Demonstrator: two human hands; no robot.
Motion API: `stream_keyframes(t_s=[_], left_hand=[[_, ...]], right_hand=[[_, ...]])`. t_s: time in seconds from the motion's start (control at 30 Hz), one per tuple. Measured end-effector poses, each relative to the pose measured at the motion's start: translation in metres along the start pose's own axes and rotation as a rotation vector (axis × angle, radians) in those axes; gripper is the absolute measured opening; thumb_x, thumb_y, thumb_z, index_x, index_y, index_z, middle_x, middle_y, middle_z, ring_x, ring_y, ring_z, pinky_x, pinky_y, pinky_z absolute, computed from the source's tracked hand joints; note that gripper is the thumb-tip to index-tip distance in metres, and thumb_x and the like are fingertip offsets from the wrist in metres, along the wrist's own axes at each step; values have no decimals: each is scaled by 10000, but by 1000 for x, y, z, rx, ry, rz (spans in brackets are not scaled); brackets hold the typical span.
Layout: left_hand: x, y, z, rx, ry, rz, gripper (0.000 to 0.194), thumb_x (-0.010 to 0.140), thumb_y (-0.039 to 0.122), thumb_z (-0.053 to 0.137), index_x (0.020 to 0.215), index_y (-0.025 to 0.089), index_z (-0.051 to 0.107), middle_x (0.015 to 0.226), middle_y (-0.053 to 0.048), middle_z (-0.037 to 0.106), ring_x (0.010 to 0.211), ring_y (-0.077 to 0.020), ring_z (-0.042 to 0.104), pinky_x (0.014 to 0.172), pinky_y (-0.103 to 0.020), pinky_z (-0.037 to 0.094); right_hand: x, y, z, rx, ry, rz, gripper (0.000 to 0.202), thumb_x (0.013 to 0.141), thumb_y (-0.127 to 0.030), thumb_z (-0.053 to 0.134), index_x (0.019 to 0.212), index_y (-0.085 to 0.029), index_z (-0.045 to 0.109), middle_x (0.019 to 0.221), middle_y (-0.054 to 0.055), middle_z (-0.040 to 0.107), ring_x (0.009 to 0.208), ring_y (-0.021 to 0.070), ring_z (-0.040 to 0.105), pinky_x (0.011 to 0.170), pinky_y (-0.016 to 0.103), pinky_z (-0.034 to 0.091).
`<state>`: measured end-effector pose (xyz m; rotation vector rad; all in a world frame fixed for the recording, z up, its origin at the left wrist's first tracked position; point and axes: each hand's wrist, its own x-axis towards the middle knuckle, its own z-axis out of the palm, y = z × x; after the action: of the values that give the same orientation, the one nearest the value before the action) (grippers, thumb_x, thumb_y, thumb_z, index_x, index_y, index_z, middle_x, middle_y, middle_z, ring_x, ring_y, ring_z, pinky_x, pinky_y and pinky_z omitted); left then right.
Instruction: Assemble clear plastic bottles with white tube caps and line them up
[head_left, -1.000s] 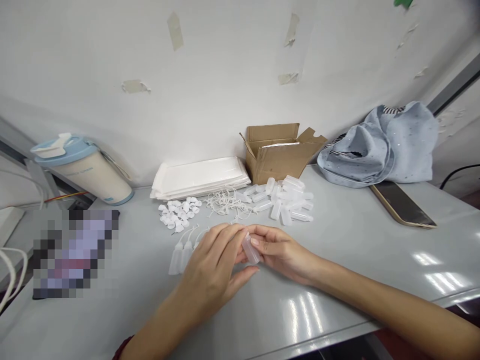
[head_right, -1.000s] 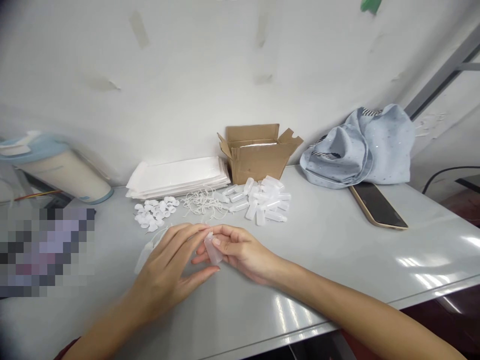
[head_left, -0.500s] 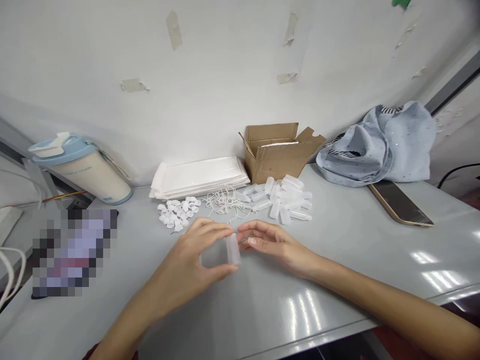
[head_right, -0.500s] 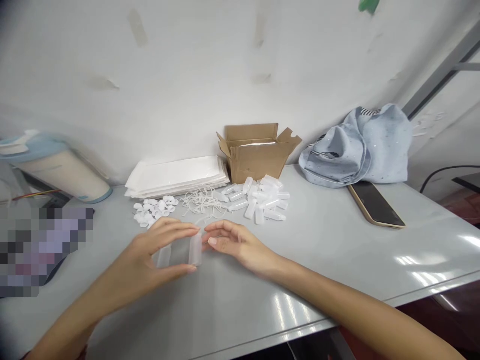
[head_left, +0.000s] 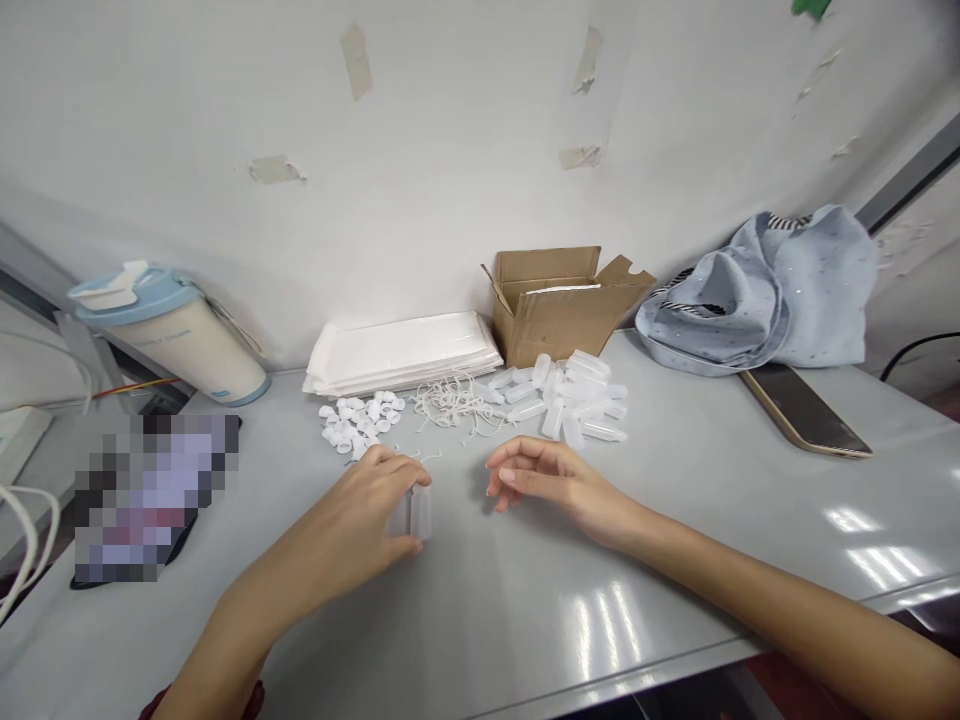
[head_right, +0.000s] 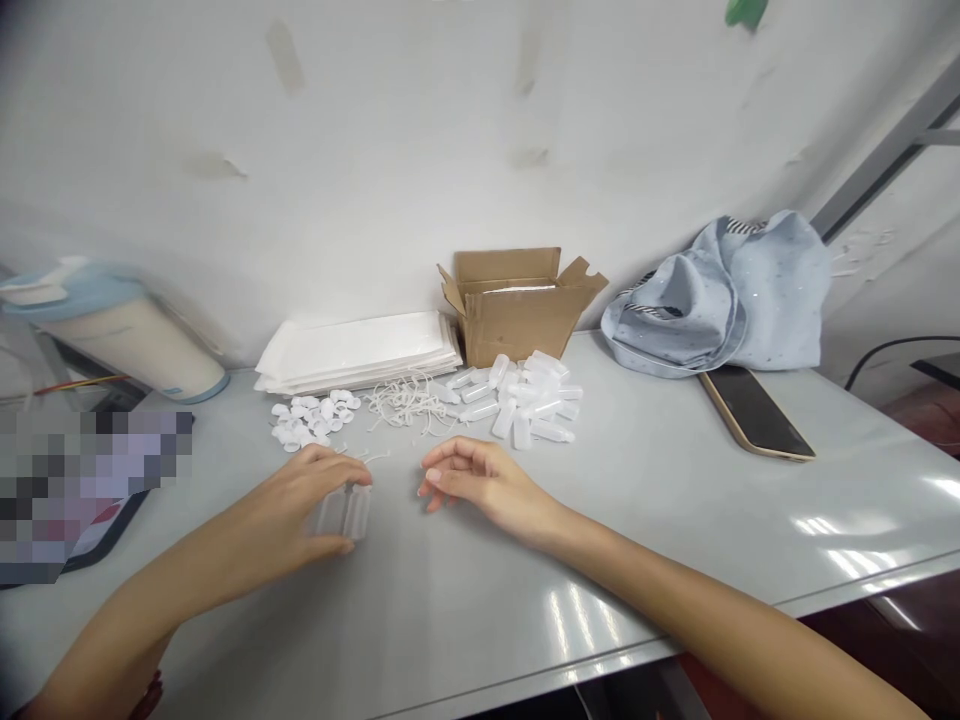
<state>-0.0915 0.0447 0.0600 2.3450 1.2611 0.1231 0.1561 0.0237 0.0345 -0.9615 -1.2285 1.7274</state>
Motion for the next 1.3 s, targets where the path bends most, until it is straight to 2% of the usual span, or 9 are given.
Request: stream_keyframes(t_s=[0.17,0.57,0.7,0.83,0.93,1.03,1.1,1.13,1.3], left_hand=[[-2,-1,-2,20,25,20,379,702,202,589,1078,227,616,1077,-55,647,1091,-282,522,894,-410,461],[1,0,-2,76,-36,1,412,712,212,607,1123,199,588,1116,-67,627,1153,-295,457,925,-416,436],[1,0,1,80,-29,28,390,738,224,595,1126,208,578,1134,-60,613,1156,-283,445,923,-409,430],[0,1,2,87,-4,67,373,730,170,563,1100,215,586,1127,-49,614,1137,-266,463,919,-400,430],[-1,1,2,77,13,86,369,722,153,556,1081,228,593,1125,-43,617,1122,-264,481,911,-398,435],[-2,0,2,76,16,87,360,723,155,563,1075,230,593,1136,-46,612,1124,-268,480,922,-405,430],[-2,0,2,81,26,93,359,727,167,575,1081,226,593,1154,-51,606,1134,-272,476,938,-413,420],[-2,0,2,84,36,99,362,728,171,579,1086,224,593,1161,-54,604,1138,-273,476,944,-415,417],[-2,2,2,92,41,106,345,724,148,573,1062,213,594,1124,-55,616,1121,-266,484,921,-402,430]], right_hand=[[0,-1,1,-5,4,10,233,798,-348,690,900,-147,633,766,24,679,668,127,633,701,294,467],[-1,0,0,-39,-2,-6,226,812,-347,674,896,-141,629,747,20,672,648,107,615,687,267,456],[1,0,-1,-52,11,-14,236,806,-354,675,896,-142,625,739,20,665,638,112,610,681,274,457],[1,0,-2,-109,16,-27,224,822,-360,646,892,-150,607,754,24,655,643,125,607,685,294,466],[1,0,-6,-351,87,-124,171,867,-335,579,912,-169,589,785,30,647,694,149,610,707,320,479],[5,2,-17,-836,194,-384,128,905,-270,506,956,-182,585,881,76,646,818,201,602,743,361,485],[10,5,-26,-1122,209,-576,157,920,-223,451,989,-175,584,964,120,634,907,238,580,786,398,484],[12,6,-29,-1229,210,-628,178,926,-202,428,1004,-168,584,992,136,628,932,250,568,797,410,482],[19,9,-37,-1525,168,-629,232,924,-127,408,1077,-138,582,1144,160,607,1050,277,531,845,431,465]])
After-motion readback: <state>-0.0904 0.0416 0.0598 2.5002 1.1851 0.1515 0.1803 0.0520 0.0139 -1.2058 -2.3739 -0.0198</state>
